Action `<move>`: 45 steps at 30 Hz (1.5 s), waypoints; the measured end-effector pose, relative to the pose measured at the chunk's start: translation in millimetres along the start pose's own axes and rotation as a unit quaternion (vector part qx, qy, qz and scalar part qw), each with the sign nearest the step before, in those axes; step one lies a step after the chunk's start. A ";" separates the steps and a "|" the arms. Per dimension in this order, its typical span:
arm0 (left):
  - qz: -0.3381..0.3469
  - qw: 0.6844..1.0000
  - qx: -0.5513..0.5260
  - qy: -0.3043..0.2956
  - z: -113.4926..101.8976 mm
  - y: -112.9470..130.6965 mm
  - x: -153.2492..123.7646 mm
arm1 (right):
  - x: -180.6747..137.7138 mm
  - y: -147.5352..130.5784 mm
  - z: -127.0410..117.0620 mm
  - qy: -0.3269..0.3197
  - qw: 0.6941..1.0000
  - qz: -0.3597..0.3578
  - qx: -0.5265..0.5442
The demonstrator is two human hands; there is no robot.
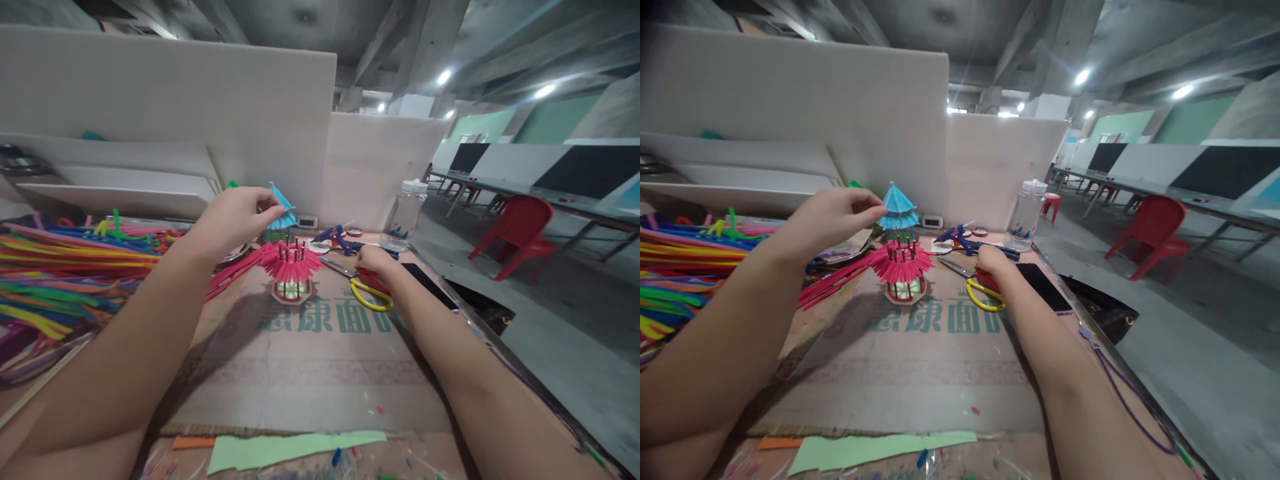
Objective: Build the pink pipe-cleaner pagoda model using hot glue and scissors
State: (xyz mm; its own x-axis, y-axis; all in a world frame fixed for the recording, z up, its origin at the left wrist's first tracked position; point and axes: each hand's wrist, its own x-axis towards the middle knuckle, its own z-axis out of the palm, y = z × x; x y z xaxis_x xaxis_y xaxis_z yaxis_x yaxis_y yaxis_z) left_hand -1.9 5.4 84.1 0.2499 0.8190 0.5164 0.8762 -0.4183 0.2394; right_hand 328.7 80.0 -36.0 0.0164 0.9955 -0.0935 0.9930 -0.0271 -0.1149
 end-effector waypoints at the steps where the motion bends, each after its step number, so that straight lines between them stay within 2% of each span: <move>1: 0.002 1.000 -0.006 -0.001 1.2 0.6 -1.5 | 2.8 -1.4 2.4 0.007 1.000 0.003 0.004; 6: 0.006 0.999 -0.022 -0.026 7.8 -14.9 -10.2 | 3.3 -3.7 4.5 0.080 0.994 0.013 0.067; 10: -0.009 0.999 -0.051 -0.017 8.0 -22.3 -11.1 | -7.1 -9.5 -22.3 0.233 0.961 0.018 0.146; 14: 0.008 0.997 -0.072 0.010 8.7 -17.4 -10.6 | -33.2 -28.9 -60.2 0.387 0.897 -0.034 0.211; 15: 0.014 0.997 -0.078 0.023 8.7 -15.7 -11.1 | -43.1 -36.6 -67.1 0.440 0.857 -0.084 0.254; 17: 0.026 0.994 -0.099 0.043 8.0 -12.5 -12.8 | -64.9 -55.7 -75.9 0.482 0.804 -0.210 0.278; 19: 0.044 0.990 -0.128 0.043 7.0 -9.9 -15.3 | -85.1 -77.7 -78.5 0.460 0.802 -0.294 0.242; 21: 0.067 0.985 -0.154 0.029 7.1 -8.9 -17.3 | -99.0 -98.8 -77.3 0.422 0.816 -0.343 0.197; 24: 0.122 0.979 -0.162 0.006 11.8 -14.5 -16.7 | -105.5 -119.0 -73.0 0.390 0.832 -0.365 0.153; 27: 0.158 0.978 -0.128 -0.050 20.7 -29.2 -11.2 | -101.0 -121.4 -67.3 0.369 0.839 -0.365 0.164; 31: 0.105 0.973 -0.095 -0.185 33.9 -48.2 -3.0 | -92.9 -110.0 -59.2 0.322 0.852 -0.360 0.201; 34: 0.073 0.957 -0.142 -0.242 44.8 -53.4 0.0 | -89.8 -103.1 -55.6 0.294 0.864 -0.348 0.214; 39: 0.075 0.929 -0.240 -0.271 59.9 -51.4 0.5 | -90.0 -103.7 -54.9 0.290 0.865 -0.358 0.196; 45: 0.080 0.953 -0.163 -0.241 56.6 -38.4 -2.8 | -91.2 -103.4 -56.7 0.288 0.868 -0.365 0.174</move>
State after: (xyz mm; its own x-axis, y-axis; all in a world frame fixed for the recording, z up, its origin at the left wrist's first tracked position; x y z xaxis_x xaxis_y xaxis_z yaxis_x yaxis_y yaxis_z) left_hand -12.9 41.4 26.9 0.5987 0.7869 0.1496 0.6555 -0.5887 0.4731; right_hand 231.2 -2.9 40.6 -0.4470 0.6370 0.6280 0.6701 0.7036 -0.2367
